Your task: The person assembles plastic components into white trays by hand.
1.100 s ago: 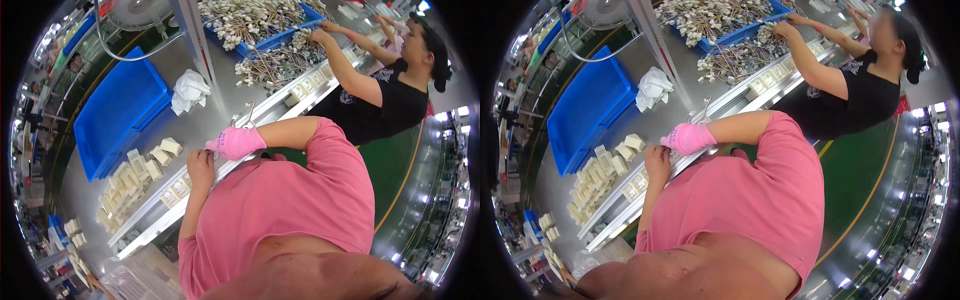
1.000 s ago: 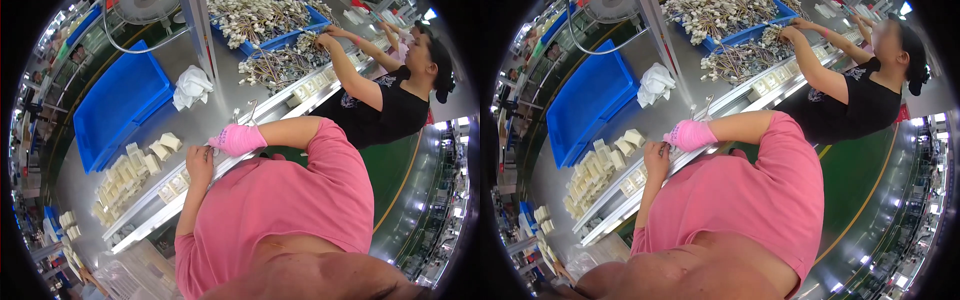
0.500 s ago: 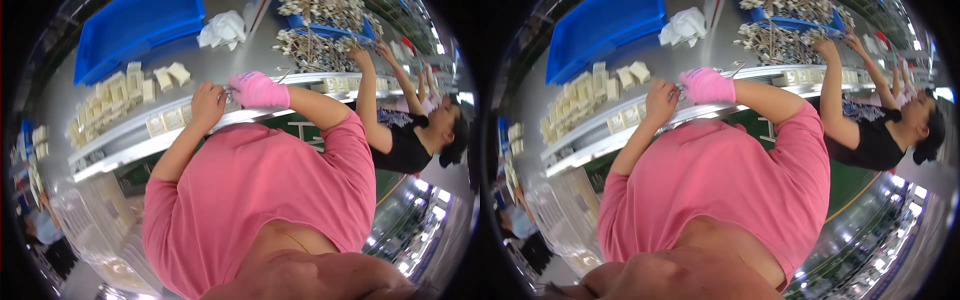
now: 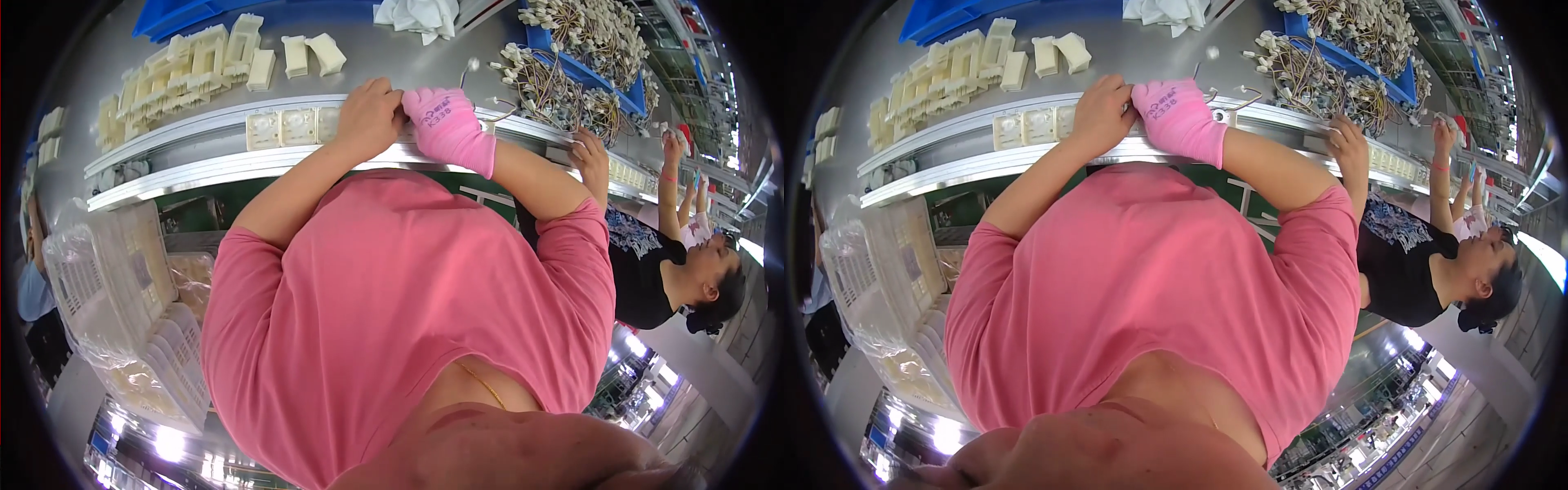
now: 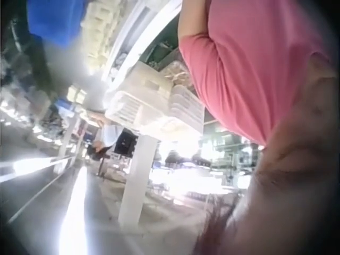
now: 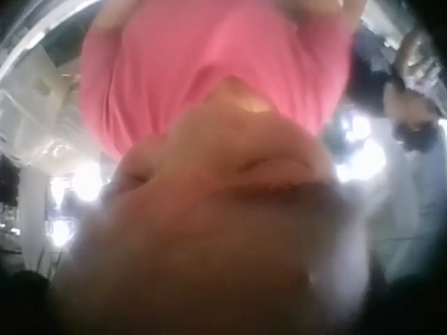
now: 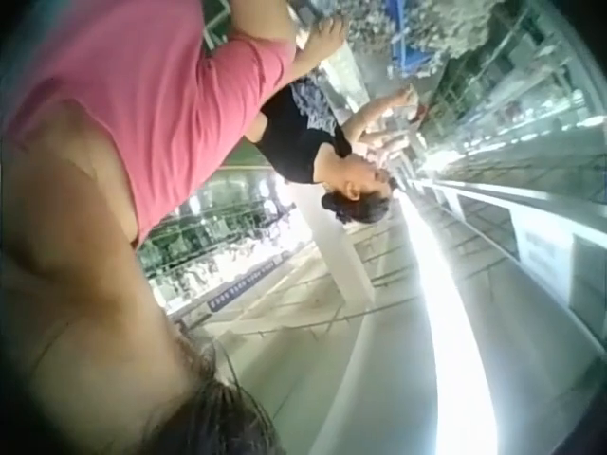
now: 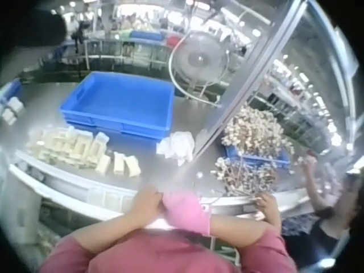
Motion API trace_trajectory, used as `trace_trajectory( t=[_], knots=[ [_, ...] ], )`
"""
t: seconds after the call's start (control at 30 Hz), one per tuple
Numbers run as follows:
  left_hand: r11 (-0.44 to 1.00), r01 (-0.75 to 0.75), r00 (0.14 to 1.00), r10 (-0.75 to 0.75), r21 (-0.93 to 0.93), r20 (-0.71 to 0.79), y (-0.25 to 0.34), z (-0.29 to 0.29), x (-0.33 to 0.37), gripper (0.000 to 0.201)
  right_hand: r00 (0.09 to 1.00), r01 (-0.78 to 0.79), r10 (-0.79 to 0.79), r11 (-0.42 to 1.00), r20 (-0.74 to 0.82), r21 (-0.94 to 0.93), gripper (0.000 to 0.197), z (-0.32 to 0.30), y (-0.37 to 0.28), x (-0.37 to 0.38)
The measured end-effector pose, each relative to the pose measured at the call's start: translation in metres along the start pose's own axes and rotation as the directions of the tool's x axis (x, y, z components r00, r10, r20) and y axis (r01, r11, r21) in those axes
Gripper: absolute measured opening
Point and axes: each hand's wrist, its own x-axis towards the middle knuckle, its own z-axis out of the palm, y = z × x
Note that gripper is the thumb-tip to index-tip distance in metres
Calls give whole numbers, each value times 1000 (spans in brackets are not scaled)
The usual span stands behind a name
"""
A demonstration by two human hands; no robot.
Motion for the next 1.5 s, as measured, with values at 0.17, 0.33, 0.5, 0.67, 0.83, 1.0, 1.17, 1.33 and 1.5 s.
trace_trajectory(
  t=[0.17,0.33,0.5,0.67,0.83,1.0,1.17,1.33,1.5],
  knots=[
    [996,83,996,-83,-7,-31,4,3,2,7,989,144,-135,972,62,-185,17,-15,10,5],
    [996,90,994,-90,-11,-55,6,6,2,9,984,177,-173,969,42,-174,16,-15,19,8],
    [998,58,998,-58,-6,-25,3,3,-2,10,975,223,-217,963,55,-150,15,-8,25,8],
    [1000,31,1000,-31,-6,-3,4,1,-3,13,979,186,-178,979,96,-79,18,-8,29,6],
    [1000,-18,1000,18,14,18,4,-1,1,15,986,165,-165,985,7,-46,16,-3,26,12],
    [999,-47,998,46,10,52,2,-3,-2,19,991,115,-125,977,44,179,19,-5,40,13],
    [998,-46,999,45,-50,-20,-2,-16,-7,35,949,-4,67,980,-308,201,32,-6,98,3],
    [874,271,937,-144,403,-317,-50,-74,-20,37,712,-648,675,737,-190,191,33,26,226,-37],
    [578,684,713,-658,445,-240,-61,-112,-32,49,405,-900,914,403,-21,167,49,65,283,-54]
  ],
)
